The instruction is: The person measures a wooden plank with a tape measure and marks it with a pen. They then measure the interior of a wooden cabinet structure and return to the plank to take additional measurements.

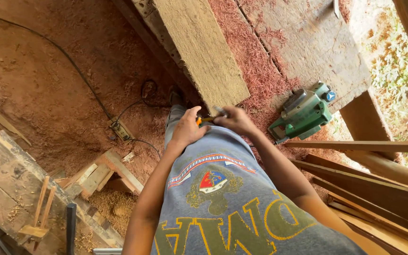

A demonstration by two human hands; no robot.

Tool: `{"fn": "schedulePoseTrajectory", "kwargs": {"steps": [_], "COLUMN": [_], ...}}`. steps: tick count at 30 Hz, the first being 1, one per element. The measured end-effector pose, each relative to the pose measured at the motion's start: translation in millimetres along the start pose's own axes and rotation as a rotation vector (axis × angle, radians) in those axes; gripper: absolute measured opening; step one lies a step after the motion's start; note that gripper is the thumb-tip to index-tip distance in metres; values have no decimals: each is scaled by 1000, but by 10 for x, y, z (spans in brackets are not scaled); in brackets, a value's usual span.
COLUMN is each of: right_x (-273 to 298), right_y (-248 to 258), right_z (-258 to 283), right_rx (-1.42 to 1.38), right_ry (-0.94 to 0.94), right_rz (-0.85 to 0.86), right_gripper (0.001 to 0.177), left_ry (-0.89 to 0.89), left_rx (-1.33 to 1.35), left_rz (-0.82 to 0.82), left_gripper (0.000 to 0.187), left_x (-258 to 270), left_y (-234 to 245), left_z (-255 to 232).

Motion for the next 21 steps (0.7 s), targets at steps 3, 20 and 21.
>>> {"fn": "schedulePoseTrajectory", "kwargs": {"steps": [3,20,21], "right_x": [-216,-1080,-1073], "right_y": [537,968,961], "right_z": [-175,-455,-465], "right_rx": [31,-28,-16], "right_ry": [-127,-38,-45], "right_rz": [-185,-517,-495], "right_gripper": [19,18,18], "left_ry": [-67,159,185], "left_rx": [-106,-369,-362], "left_rz": [-116,-530,-530], "left_gripper": [63,15,15], "left_x": [10,394,406], "left_y": [138,623,620], "left_z": [284,1204,1212]}}
Point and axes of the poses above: each hand's wrist, its own x-axis away from the middle knuckle, its own y-axis out of the back of the hand, z = x × y, the point moved 2 cm from there along -x, towards the middle knuckle, and after that the axes turned 2 degrees about -z, right-handed, at the moved point
